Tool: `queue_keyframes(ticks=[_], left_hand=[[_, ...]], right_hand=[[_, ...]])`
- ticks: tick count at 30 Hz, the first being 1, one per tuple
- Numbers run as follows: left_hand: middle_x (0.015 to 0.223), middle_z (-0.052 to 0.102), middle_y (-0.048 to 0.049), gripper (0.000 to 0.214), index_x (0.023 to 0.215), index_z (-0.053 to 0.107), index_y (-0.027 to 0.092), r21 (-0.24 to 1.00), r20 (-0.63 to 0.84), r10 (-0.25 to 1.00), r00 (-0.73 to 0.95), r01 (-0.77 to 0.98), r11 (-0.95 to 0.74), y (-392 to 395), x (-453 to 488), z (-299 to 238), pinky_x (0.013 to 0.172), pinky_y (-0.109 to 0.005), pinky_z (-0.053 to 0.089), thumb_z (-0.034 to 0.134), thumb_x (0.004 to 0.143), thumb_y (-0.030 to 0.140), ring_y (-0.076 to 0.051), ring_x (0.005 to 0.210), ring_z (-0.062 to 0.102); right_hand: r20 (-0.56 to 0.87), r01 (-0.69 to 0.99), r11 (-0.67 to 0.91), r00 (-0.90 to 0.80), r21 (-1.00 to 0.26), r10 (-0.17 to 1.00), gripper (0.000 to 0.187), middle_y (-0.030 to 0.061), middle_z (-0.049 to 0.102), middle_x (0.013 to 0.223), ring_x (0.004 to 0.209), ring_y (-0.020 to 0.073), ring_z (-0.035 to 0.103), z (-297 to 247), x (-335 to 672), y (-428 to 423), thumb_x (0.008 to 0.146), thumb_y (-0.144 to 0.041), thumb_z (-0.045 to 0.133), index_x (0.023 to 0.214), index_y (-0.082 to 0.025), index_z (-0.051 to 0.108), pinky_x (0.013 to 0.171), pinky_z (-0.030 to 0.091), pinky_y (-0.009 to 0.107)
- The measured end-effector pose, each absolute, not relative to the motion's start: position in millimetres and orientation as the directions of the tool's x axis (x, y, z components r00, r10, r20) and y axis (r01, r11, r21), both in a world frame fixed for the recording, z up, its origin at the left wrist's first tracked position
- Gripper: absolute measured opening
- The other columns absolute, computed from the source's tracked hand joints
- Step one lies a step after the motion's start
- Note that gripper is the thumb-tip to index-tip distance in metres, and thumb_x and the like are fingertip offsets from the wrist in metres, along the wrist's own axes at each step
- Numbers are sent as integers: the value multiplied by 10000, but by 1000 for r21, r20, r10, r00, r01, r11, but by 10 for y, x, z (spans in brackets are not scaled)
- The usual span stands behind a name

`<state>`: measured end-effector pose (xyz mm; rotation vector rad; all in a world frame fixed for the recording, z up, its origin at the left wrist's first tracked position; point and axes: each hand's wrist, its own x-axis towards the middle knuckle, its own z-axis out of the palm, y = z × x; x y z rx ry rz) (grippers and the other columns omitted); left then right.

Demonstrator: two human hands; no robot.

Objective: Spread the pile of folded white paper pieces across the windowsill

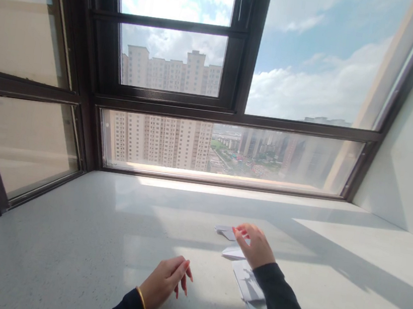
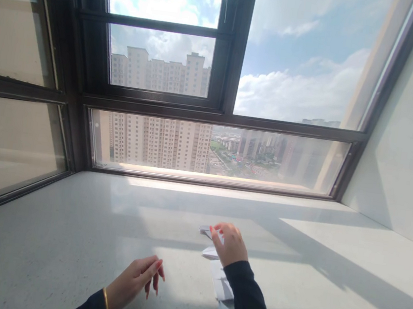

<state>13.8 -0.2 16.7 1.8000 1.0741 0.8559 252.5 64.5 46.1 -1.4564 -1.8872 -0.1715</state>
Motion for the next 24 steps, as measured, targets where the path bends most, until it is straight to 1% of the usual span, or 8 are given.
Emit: queue_keyframes(ticks=[2, 4, 7, 9, 12, 15, 19, 24], left_hand=[[699, 606, -43, 361, 765, 539, 155, 800, 235, 847, 476, 400, -447, -90, 292, 234, 589, -232, 425, 287, 836, 404, -118, 608, 540], [853, 614, -46, 256, 849, 559, 196, 629, 345, 740, 578, 442, -639, -162, 518, 198, 729, -265, 409, 331, 831, 313, -147, 801, 539], [1104, 538, -27, 267, 1020, 486, 262, 363, 437, 547, 714, 417, -833, -204, 962, -81, 809, -306, 386, 445, 776, 362, -191, 987, 476], [1117, 524, -42, 312, 1044, 454, 247, 264, 476, 502, 722, 427, -865, -196, 1269, -320, 843, -347, 375, 445, 770, 397, -217, 1038, 448], [1025, 553, -69, 320, 1009, 457, 191, 259, 503, 544, 672, 483, -836, -172, 1602, -535, 900, -393, 340, 437, 767, 400, -222, 1014, 468], [1115, 499, -97, 433, 1065, 429, 171, 264, 510, 554, 658, 493, -829, -155, 1702, -511, 938, -462, 286, 446, 736, 452, -275, 1115, 381], [1263, 390, -120, 652, 1225, 307, 176, 358, 409, 617, 673, 503, -786, -133, 1613, -370, 932, -559, 229, 440, 696, 533, -365, 1196, 235], [1317, 344, -98, 627, 1243, 333, 229, 437, 259, 673, 692, 538, -721, -143, 1487, -294, 912, -619, 180, 446, 701, 524, -423, 1185, 215]], right_hand=[[591, 896, 248, 19, -367, 806, 262, 58, 603, 752, 719, 187, 545, 335, 2829, 800, 747, -383, 400, 743, -193, 580, 688, 393, 303], [562, 919, 158, 79, -360, 823, 293, 75, 602, 900, 857, 219, 530, 181, 3002, 872, 742, -407, 406, 840, -202, 591, 765, 380, 338], [459, 941, -72, 228, -332, 859, 400, 70, 538, 1091, 990, 258, 471, -1, 3072, 884, 748, -485, 369, 1011, -250, 558, 791, 370, 392], [393, 944, -151, 263, -294, 881, 459, 64, 485, 1175, 1053, 258, 433, -66, 3059, 880, 754, -514, 337, 1105, -271, 504, 828, 348, 413], [308, 958, -137, 214, -252, 927, 489, 42, 413, 1264, 1130, 234, 375, -113, 3002, 889, 785, -498, 277, 1207, -286, 402, 905, 278, 447], [216, 972, -51, 102, -230, 971, 461, 11, 358, 1314, 1192, 222, 303, -152, 2909, 900, 819, -437, 239, 1250, -305, 333, 938, 213, 491], [157, 974, 46, -10, -224, 988, 398, -11, 418, 1275, 1196, 226, 303, -207, 2799, 893, 829, -379, 274, 1204, -329, 396, 944, 155, 540], [183, 967, 115, -74, -226, 980, 365, 33, 483, 1218, 1185, 262, 309, -230, 2722, 881, 823, -345, 321, 1152, -302, 475, 917, 188, 550]])
